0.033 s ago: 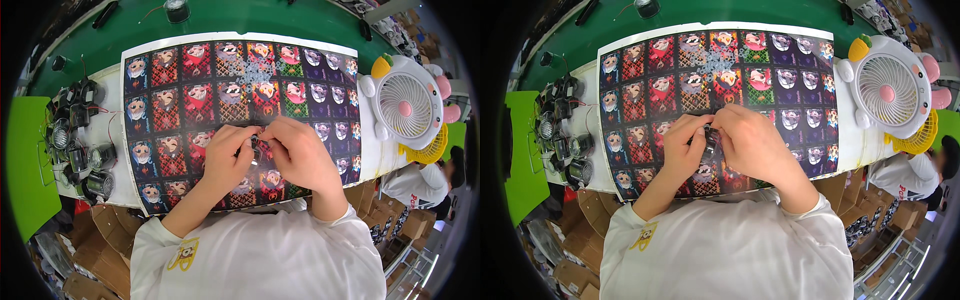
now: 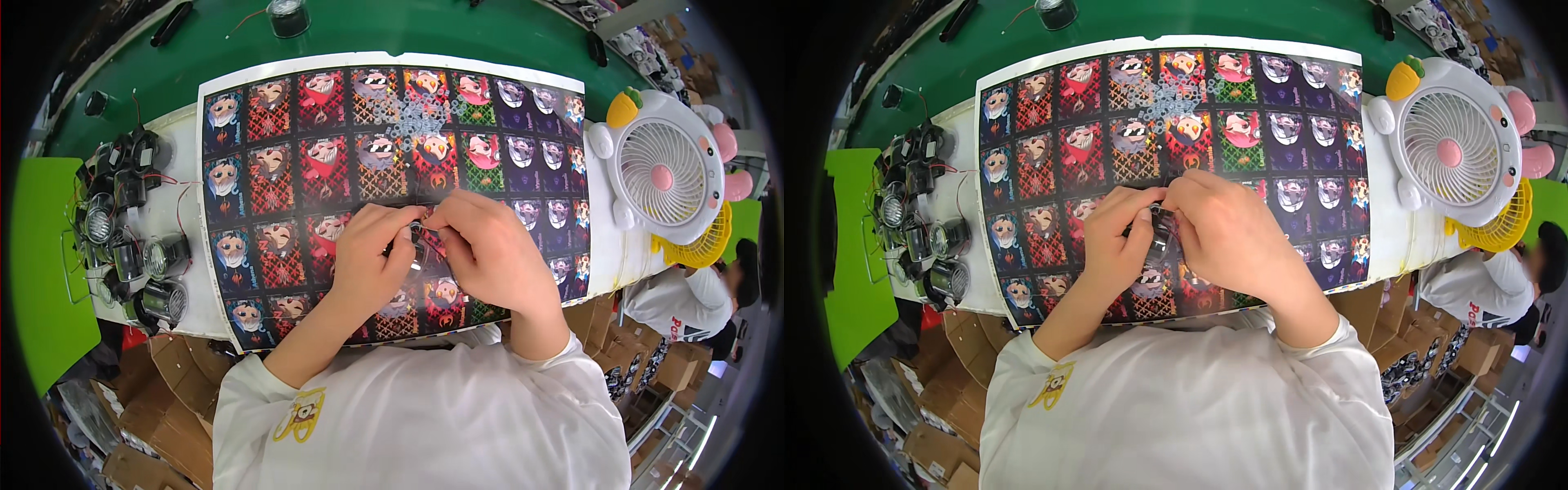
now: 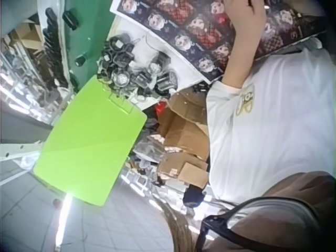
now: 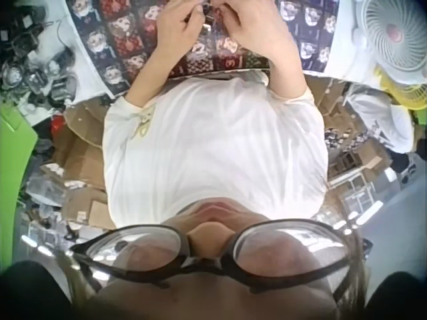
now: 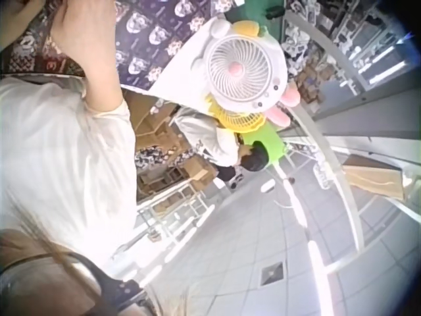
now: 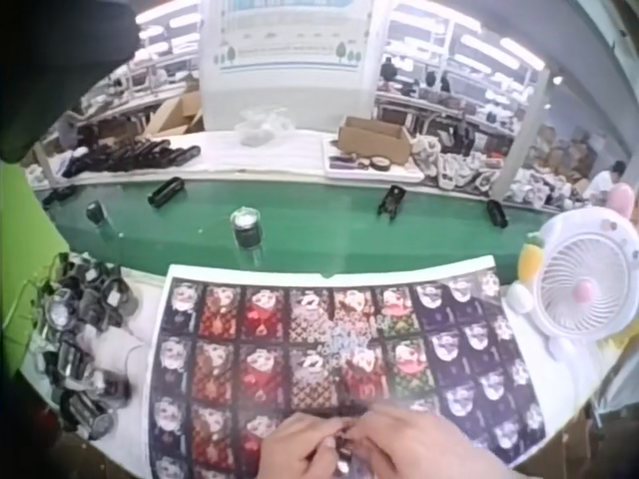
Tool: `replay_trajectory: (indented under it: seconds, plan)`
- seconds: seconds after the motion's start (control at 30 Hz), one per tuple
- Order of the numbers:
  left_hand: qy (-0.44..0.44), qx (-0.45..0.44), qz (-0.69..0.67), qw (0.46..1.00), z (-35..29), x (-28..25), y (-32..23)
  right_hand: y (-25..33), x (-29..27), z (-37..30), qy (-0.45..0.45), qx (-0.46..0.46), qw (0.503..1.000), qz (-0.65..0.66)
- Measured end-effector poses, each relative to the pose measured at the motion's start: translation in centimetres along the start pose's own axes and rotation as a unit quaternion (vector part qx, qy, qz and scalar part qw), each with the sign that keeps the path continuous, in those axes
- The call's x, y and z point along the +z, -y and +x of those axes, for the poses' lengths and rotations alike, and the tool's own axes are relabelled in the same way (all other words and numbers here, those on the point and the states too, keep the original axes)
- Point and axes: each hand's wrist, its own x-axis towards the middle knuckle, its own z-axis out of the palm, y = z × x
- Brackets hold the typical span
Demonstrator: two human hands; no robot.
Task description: Connecting wires and assembling cooling fan modules on an electronics production line.
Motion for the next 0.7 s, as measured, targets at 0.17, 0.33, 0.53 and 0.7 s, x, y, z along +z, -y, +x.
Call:
replay_trajectory:
  seconds: [0.17, 0.33, 0.53, 0.7]
  plan:
    - [-0.003, 0.0, 0.0, 1.0, 0.0, 0.0, 0.1, -0.2, -0.3, 0.5, 0.034, -0.004, 0.999, -0.008]
    - [-0.013, 0.025, -0.007, 1.0, -0.8, 0.4, 0.0, -2.4, 1.4, -0.1, 0.051, 0.031, 0.995, -0.08]
    - [0.002, 0.011, -0.028, 1.0, -0.5, 0.0, -0.2, -1.7, 0.1, -0.8, -0.093, 0.054, 0.993, 0.038]
    - [0.003, 0.019, -0.032, 0.999, -0.6, 0.3, 0.4, -0.9, 1.6, -0.9, -0.033, 0.071, 0.991, 0.111]
